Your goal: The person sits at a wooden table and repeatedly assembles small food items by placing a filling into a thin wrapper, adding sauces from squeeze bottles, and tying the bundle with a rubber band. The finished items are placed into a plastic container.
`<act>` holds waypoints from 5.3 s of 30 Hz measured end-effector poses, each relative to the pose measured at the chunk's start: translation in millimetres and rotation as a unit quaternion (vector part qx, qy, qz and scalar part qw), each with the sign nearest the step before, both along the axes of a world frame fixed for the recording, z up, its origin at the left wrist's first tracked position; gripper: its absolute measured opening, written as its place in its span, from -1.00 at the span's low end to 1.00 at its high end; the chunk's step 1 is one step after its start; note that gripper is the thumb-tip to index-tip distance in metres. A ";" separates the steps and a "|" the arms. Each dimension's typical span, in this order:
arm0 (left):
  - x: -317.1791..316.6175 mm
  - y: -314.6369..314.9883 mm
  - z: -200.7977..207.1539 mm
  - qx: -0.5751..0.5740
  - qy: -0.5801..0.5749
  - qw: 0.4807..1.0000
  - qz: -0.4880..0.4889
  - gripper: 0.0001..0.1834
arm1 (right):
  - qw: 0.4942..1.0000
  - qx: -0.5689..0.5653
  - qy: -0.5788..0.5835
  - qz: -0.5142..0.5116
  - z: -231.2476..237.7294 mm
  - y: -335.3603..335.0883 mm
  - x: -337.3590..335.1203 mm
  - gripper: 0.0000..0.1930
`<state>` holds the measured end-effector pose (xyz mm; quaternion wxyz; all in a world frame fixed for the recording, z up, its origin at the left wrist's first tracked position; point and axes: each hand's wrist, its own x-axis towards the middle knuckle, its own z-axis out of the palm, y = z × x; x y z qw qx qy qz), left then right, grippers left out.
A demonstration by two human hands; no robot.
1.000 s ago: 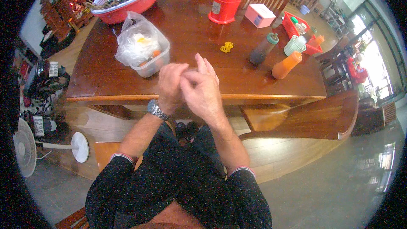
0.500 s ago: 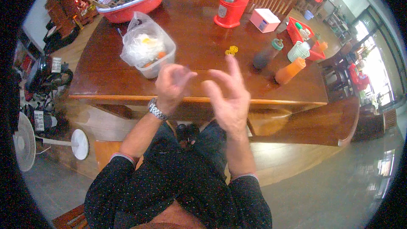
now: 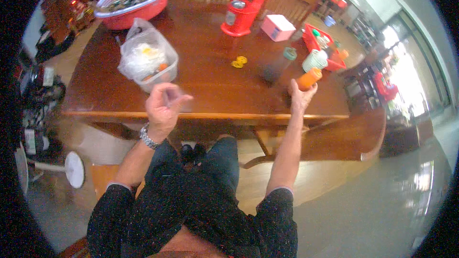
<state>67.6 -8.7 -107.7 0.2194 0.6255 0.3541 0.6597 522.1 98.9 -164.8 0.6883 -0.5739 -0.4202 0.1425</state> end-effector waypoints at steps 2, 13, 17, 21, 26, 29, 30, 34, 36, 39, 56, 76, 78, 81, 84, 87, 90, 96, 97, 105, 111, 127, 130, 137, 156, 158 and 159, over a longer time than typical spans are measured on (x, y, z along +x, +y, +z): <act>-2.2 -3.3 0.4 -0.018 0.004 1.000 0.000 -0.57 | 0.999 -0.044 -0.009 -0.003 -4.6 5.7 5.1 -0.11; -7.5 -0.8 -8.0 -0.071 0.036 0.996 -0.032 -0.57 | 0.905 0.097 -0.414 0.015 80.8 -87.4 -117.6 -0.33; -8.9 -2.9 -6.9 -0.068 0.078 0.994 -0.029 -0.58 | 0.800 0.102 -0.590 0.044 146.2 -112.8 -165.3 -0.34; -13.8 -7.8 -0.3 -0.080 0.108 0.991 -0.017 -0.61 | 0.729 0.119 -0.672 0.050 177.4 -116.2 -195.3 -0.33; -14.6 -9.5 4.3 -0.075 0.152 0.985 -0.007 -0.64 | 0.691 0.131 -0.709 0.049 188.4 -119.0 -209.3 -0.55; -12.3 -8.8 3.6 -0.050 0.161 0.986 -0.012 -0.61 | 0.675 0.128 -0.726 0.048 193.2 -122.7 -212.4 -0.52; -11.4 -8.4 3.0 -0.051 0.165 0.985 -0.017 -0.61 | 0.668 0.126 -0.732 0.047 194.7 -123.5 -213.3 -0.49; -7.4 -6.8 1.1 -0.039 0.172 0.984 -0.029 -0.64 | 0.649 0.125 -0.749 0.044 198.8 -126.2 -217.8 -0.51; -5.0 -6.7 0.6 -0.042 0.167 0.984 -0.034 -0.64 | 0.640 0.121 -0.758 0.049 200.0 -128.3 -219.5 -0.52; -2.5 -6.7 0.9 -0.071 0.159 0.984 -0.045 -0.64 | 0.619 0.131 -0.773 0.051 202.1 -128.5 -221.8 -0.54; 9.8 -8.5 -3.8 -0.153 0.053 0.982 -0.094 -0.57 | 0.587 0.141 -0.795 0.053 212.6 -118.1 -226.3 -0.59; 14.3 -7.7 -14.5 -0.152 0.029 0.984 -0.094 -0.59 | 0.601 0.127 -0.784 0.085 215.5 -117.5 -231.4 -0.62; 14.2 -7.8 -14.7 -0.153 0.034 0.984 -0.091 -0.58 | 0.601 0.126 -0.784 0.086 215.7 -117.5 -232.0 -0.64; 14.8 -7.2 -14.8 -0.156 0.037 0.983 -0.086 -0.58 | 0.618 0.123 -0.770 0.096 215.4 -116.7 -230.1 -0.61; 17.6 -6.0 -15.8 -0.165 0.010 0.982 -0.091 -0.59 | 0.670 0.090 -0.728 0.113 209.4 -115.2 -222.6 -0.46; 21.1 -6.8 -17.1 -0.153 -0.073 0.979 -0.118 -0.61 | 0.757 0.039 -0.637 0.138 191.3 -112.1 -206.7 -0.34; 22.4 -7.3 -17.9 -0.143 -0.162 0.965 -0.152 -0.64 | 0.871 0.007 -0.476 0.121 157.0 -102.2 -179.7 -0.36; 12.4 -8.8 -9.8 -0.091 -0.185 0.970 -0.127 -0.62 | 0.998 -0.057 -0.002 0.032 77.5 -52.8 -83.3 -0.43; 13.4 -9.3 -7.5 -0.086 -0.181 0.974 -0.105 -0.63 | 0.999 -0.049 -0.011 0.008 64.5 -42.5 -66.8 -0.43; 13.0 -14.9 3.5 -0.020 -0.129 0.990 -0.049 -0.64 | 0.992 -0.054 -0.006 -0.112 -1.5 7.2 6.0 -0.38; 12.2 -12.8 -1.5 0.033 -0.107 0.994 0.005 -0.62 | 0.919 -0.028 -0.225 -0.323 5.5 -3.6 -29.4 -0.01; 0.7 -22.7 -13.6 -0.065 -0.107 0.992 0.005 -0.67 | 0.985 -0.064 -0.154 0.033 7.9 38.7 -99.0 -0.23; -4.1 -19.7 -17.0 -0.099 -0.072 0.992 0.017 -0.66 | 0.952 0.012 -0.305 0.031 34.7 10.2 -122.6 -0.24; -1.3 -20.3 -19.1 -0.134 -0.008 0.991 0.002 -0.64 | 0.788 0.142 -0.591 0.099 147.9 -75.9 -173.0 -0.22; -0.7 -26.9 -7.5 -0.105 0.060 0.992 -0.021 -0.62 | 0.593 0.151 -0.788 0.071 214.6 -127.9 -224.0 -0.53; 2.1 -26.5 -10.1 -0.100 0.052 0.993 -0.025 -0.62 | 0.591 0.132 -0.792 0.081 216.8 -132.0 -227.7 -0.47; 3.5 -26.3 -11.7 -0.101 0.048 0.993 -0.028 -0.62 | 0.583 0.135 -0.797 0.081 217.7 -133.3 -230.0 -0.48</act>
